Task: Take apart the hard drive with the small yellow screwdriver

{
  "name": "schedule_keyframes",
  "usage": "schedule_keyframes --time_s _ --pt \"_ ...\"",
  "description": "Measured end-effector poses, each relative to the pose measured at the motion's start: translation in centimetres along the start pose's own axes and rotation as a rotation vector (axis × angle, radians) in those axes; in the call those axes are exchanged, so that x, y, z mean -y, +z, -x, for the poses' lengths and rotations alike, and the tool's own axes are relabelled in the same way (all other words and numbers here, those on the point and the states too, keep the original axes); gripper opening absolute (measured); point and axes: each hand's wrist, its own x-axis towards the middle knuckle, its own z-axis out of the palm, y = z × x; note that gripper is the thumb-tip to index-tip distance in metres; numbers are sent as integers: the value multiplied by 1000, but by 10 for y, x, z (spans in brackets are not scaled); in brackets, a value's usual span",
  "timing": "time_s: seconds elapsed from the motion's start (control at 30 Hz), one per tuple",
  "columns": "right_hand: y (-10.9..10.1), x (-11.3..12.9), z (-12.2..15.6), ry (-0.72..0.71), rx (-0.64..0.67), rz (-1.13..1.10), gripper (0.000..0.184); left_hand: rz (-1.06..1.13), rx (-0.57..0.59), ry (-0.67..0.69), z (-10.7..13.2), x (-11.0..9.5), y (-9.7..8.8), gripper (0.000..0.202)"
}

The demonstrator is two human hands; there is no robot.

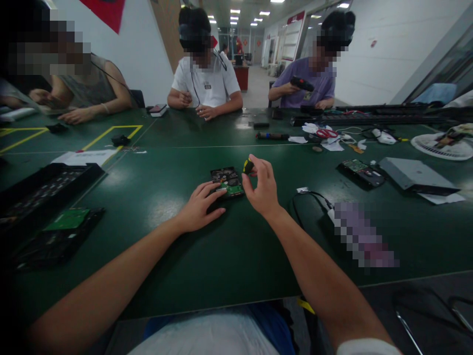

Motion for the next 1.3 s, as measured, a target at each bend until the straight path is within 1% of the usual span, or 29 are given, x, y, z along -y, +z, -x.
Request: schedule_keyframes --time_s 0.2,0.3,0.63,0.77,1.0,1.2,1.3 --pt "3 -3 2 24 -21 -42 60 1 1 1 -1 0 -1 64" --pt "3 -3 2 33 -34 -24 59 13 0 -3 -1 -1 -1 64" --pt "2 1 1 1 -33 2 61 7 -3 -4 0 0 0 64" --pt "2 1 1 2 -35 8 63 0 12 -8 0 -1 -2 66" --pt "2 0 1 8 -26 0 64 10 4 -7 0 -2 -3 64" --pt "2 0 2 18 -23 8 62 14 8 -7 0 -3 -4 62" --pt "2 -1 2 14 -25 12 62 22 1 -8 -1 -3 -4 65"
